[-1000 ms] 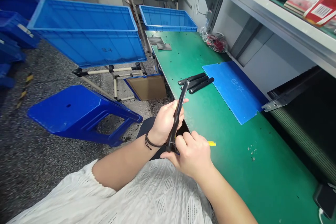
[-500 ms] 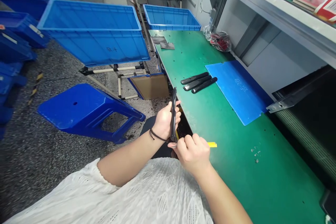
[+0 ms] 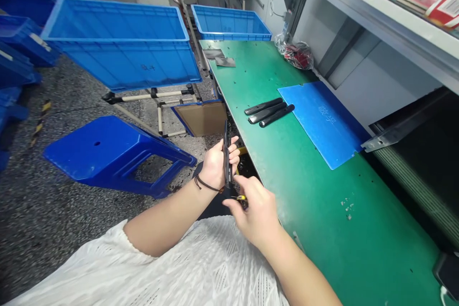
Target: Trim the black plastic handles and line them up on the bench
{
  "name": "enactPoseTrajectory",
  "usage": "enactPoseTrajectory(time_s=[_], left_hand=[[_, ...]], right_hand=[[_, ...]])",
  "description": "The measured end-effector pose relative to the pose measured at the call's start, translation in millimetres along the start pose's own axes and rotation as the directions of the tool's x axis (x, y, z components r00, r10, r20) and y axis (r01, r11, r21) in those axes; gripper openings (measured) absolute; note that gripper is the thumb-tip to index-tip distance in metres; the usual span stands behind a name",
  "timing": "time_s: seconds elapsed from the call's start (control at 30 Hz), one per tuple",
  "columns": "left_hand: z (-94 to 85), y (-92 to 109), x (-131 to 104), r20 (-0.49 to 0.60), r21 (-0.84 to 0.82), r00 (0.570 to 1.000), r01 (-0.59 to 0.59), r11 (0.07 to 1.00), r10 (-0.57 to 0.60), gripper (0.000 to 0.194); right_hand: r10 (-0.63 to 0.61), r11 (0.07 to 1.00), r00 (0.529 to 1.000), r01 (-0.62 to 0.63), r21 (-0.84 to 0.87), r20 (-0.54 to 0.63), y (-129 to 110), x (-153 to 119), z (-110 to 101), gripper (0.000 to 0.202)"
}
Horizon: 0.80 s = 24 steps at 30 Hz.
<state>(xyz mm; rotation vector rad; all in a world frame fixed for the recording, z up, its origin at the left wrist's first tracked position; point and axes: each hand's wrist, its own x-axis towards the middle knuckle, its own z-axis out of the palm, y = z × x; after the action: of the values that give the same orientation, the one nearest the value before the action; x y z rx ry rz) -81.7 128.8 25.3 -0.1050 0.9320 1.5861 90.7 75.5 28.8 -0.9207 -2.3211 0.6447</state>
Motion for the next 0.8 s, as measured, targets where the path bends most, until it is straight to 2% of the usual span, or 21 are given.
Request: enactPoseTrajectory(time_s=[0.07,0.13,0.17,0.2,0.23,0.27,0.3,0.33,0.37,0.4,0.43,0.5,0.57,0.63,0.73,0.8], left_hand=[[0.0,-8,0,0.020,0.081,1.000,-0.004,0.997,0.002,0.036],[-5.0,-10,2,0.018,0.165,1.000,-0.015,0.986,0.013,0.023],[-9.3,-9,2,0.008,0.214,0.999,-0.054,0.975,0.054,0.019],[-14.3,-6,1,0.010,0.293,0.989,-0.146,0.945,0.149,0.026],[-19.6,-2,-1,0.043,0.392,0.958,-0.276,0.877,0.283,0.037],[-24.5,2,-5,0.142,0.508,0.888,-0.445,0.737,0.437,0.044],[-28.4,5,-11,0.305,0.589,0.786,-0.599,0.542,0.538,0.045],[-31.0,8,-17,0.491,0.601,0.683,-0.715,0.357,0.541,0.041],[-32.2,9,-23,0.663,0.557,0.586,-0.802,0.217,0.466,0.036],[-32.0,10,-29,0.787,0.488,0.506,-0.861,0.147,0.354,0.034],[-30.8,9,-33,0.866,0.418,0.434,-0.901,0.117,0.248,0.037],[-26.7,6,-37,0.934,0.323,0.331,-0.943,0.079,0.133,0.045],[-22.9,3,-35,0.944,0.301,0.305,-0.952,0.052,0.123,0.048],[-20.6,3,-32,0.941,0.311,0.315,-0.949,0.057,0.122,0.048],[-18.8,5,-29,0.950,0.298,0.303,-0.952,0.073,0.073,0.048],[-17.8,4,-29,0.962,0.269,0.272,-0.961,0.060,0.038,0.048]], right_hand=[[-0.066,0.991,0.994,0.075,0.112,-0.085,-7,5,2,0.014],[-0.074,0.984,0.979,0.103,0.144,-0.192,-9,6,-1,0.008],[-0.056,0.983,0.971,0.094,0.156,-0.232,-9,6,-6,0.007],[-0.027,0.983,0.965,0.073,0.169,-0.260,-9,5,-11,0.006],[0.008,0.982,0.961,0.045,0.186,-0.275,-9,4,-18,0.006],[0.039,0.978,0.959,0.021,0.207,-0.281,-10,3,-24,0.007],[0.064,0.973,0.960,0.002,0.232,-0.274,-11,2,-31,0.009],[0.077,0.967,0.964,-0.010,0.256,-0.255,-13,2,-36,0.011],[0.080,0.959,0.970,-0.012,0.283,-0.230,-15,1,-41,0.013],[0.073,0.950,0.977,-0.007,0.312,-0.202,-17,1,-45,0.015],[0.063,0.943,0.983,-0.003,0.334,-0.170,-19,0,-48,0.015],[0.053,0.945,0.993,-0.017,0.328,-0.103,-21,-2,-54,0.014],[0.024,0.973,0.999,-0.014,0.232,-0.038,-20,-4,-63,0.009],[-0.063,0.997,0.998,0.063,0.043,0.004,-16,-6,-75,0.015],[-0.195,0.952,0.979,0.205,-0.226,0.065,-12,-5,-89,0.026],[-0.200,0.936,0.973,0.224,-0.271,0.111,-12,-2,-93,0.033]])
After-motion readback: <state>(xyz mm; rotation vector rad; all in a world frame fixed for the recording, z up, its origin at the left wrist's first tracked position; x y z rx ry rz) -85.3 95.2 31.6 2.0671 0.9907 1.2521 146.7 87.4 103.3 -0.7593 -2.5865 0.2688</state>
